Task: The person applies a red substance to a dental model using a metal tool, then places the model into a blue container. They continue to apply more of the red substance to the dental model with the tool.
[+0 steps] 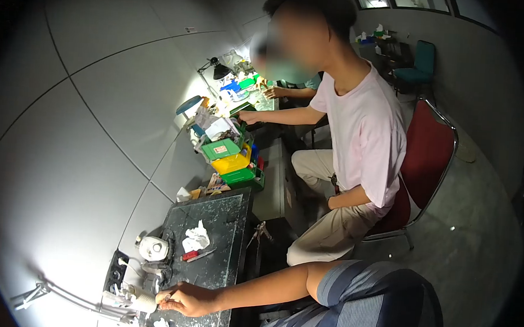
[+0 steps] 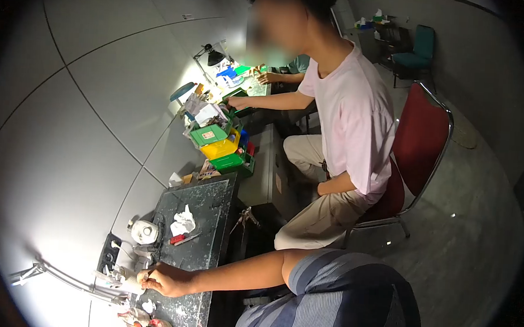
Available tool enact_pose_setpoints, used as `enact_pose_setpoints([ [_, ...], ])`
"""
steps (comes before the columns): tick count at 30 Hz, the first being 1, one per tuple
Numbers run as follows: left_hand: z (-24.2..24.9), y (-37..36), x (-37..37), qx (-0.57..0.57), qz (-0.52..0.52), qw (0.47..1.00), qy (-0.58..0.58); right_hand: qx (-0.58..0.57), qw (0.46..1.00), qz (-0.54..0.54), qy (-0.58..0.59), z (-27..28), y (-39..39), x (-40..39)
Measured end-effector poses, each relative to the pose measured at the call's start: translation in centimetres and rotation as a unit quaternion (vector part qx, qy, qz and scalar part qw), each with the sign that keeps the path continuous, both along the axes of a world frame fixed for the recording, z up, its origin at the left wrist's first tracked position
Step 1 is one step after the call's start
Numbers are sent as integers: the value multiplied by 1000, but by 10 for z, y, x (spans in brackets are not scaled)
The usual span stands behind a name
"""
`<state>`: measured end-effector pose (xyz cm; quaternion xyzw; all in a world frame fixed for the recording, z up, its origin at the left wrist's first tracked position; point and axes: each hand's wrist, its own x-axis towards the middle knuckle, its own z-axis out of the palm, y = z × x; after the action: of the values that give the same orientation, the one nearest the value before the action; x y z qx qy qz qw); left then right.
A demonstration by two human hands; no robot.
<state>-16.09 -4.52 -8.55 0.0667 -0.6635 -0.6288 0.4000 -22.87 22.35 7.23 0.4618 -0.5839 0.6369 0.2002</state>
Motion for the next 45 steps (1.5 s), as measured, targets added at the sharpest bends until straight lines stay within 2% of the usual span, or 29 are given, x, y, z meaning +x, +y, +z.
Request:
enact_pose_setpoints([
  [3,0,-6,7,4,4,1000,-2,-43,998,39,0,10,4,6],
  [5,0,-10,12,6,9,1000,1,-82,995,1,62,16,10,4],
  [6,0,-11,13,7,11,1000,2,-143,986,-20,86,38,27,19],
  [7,-3,-15,16,9,11,1000,3,-182,969,-50,162,58,48,26],
  [9,-2,-17,21,13,14,1000,5,-285,929,-76,224,71,70,26],
  [10,-3,-17,23,15,16,1000,6,-357,884,-61,296,97,91,41],
  [14,-3,-21,37,22,23,999,14,-320,901,0,292,90,134,50],
  [18,-2,-24,47,24,26,999,21,-315,904,108,268,88,154,67],
  [25,1,-33,57,23,32,999,20,-256,933,164,196,90,156,76],
  [29,1,-34,61,27,37,999,18,-245,937,162,189,73,134,73],
  [41,6,-33,76,22,46,999,14,-192,956,156,157,80,138,73],
  [43,5,-34,78,22,47,999,12,-187,953,128,204,82,121,71],
  [45,5,-35,82,20,46,999,10,-226,910,22,346,91,121,72],
])
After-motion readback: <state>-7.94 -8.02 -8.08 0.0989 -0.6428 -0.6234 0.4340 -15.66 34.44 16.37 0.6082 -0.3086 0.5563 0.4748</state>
